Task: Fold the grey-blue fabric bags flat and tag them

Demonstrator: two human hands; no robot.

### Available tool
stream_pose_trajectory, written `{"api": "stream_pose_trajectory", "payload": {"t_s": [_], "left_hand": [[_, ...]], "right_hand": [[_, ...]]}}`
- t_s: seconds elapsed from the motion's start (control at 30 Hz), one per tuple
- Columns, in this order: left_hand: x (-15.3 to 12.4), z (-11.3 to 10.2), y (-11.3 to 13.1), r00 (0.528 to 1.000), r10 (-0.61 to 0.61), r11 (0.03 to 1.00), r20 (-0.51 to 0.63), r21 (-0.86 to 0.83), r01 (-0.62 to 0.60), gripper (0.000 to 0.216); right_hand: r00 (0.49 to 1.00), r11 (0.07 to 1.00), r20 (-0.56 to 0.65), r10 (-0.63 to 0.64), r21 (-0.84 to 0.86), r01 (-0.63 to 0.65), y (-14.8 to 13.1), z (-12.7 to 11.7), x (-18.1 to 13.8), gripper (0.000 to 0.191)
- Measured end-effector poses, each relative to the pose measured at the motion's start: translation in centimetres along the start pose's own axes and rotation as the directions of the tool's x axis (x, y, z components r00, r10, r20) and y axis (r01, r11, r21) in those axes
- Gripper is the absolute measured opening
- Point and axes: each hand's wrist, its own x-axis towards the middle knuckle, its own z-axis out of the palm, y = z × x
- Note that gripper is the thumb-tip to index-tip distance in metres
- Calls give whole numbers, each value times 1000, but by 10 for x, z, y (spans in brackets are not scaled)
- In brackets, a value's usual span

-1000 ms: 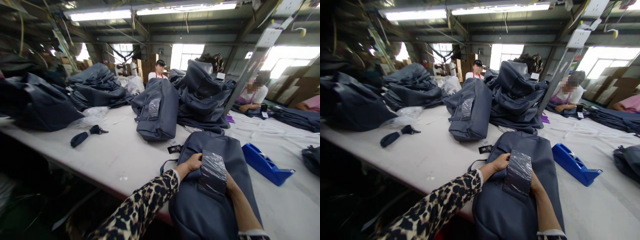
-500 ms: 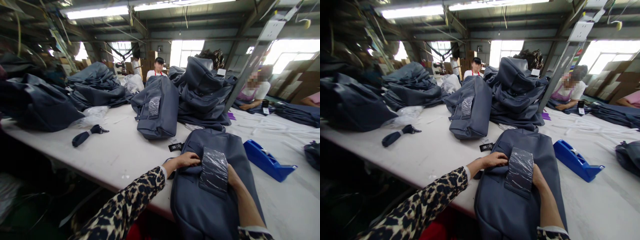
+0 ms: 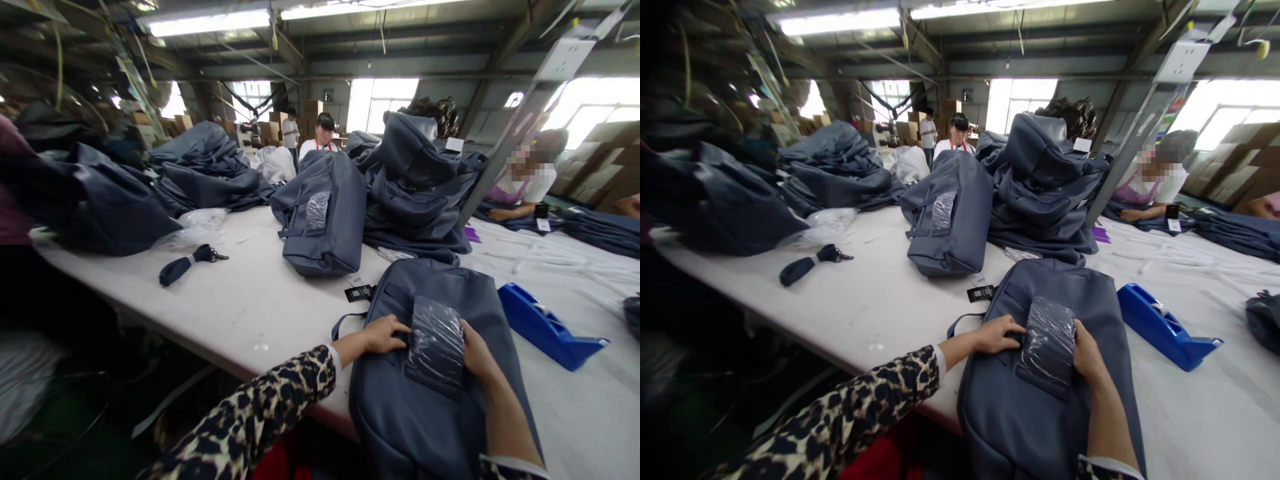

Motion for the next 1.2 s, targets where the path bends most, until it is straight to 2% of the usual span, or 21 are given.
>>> {"api": "stream_pose_trajectory", "payload": {"t_s": [0.1,0.2,0.3,0.43,0.57,0.63,0.67,0.77,0.83,0.87,0.93,1.0,1.07,1.13,1.2], "left_hand": [[7,-2,6,999,-26,973,44,-228,35,37],[10,-2,9,995,-92,948,32,-303,97,34],[8,-1,8,988,-154,966,-21,-215,146,31],[-6,2,11,980,-164,985,-111,-76,156,11],[-35,9,13,968,16,987,-252,159,25,35],[-50,12,10,971,66,958,-231,285,3,37],[-56,13,8,975,54,950,-217,313,17,38],[-70,14,1,972,-9,969,-233,237,66,44],[-76,13,-4,941,-42,988,-335,125,88,50],[-79,12,-7,914,-70,992,-399,66,105,51],[-82,6,-16,852,-136,989,-506,-18,147,49],[-81,-3,-24,824,-189,978,-534,-30,205,46],[-76,-12,-30,830,-246,962,-500,-23,272,46],[-69,-18,-32,846,-297,949,-443,-39,313,43],[-62,-18,-28,860,-322,945,-397,-79,317,38]], "right_hand": [[992,999,122,-12,38,8,-4,-2,-2,45],[994,1000,111,-18,-10,19,-1,0,-1,51],[999,983,39,-8,-182,15,7,0,3,50],[999,916,27,28,-400,-15,18,-6,5,50],[995,844,4,104,-529,-86,23,-10,7,38],[991,856,-33,132,-501,-131,19,-9,8,30],[989,874,-47,138,-464,-144,16,-8,8,27],[991,924,-46,124,-358,-133,0,-8,1,18],[994,949,-17,106,-298,-106,-8,-16,-8,18],[995,962,-27,96,-256,-99,-11,-23,-14,22],[988,975,-123,89,-191,-112,-13,-42,-29,33],[958,965,-261,119,-196,-173,-10,-63,-46,47],[916,924,-342,208,-239,-299,-5,-77,-64,64],[873,876,-331,359,-202,-437,-1,-83,-79,79],[832,849,-294,471,-106,-518,1,-82,-89,82]]}}
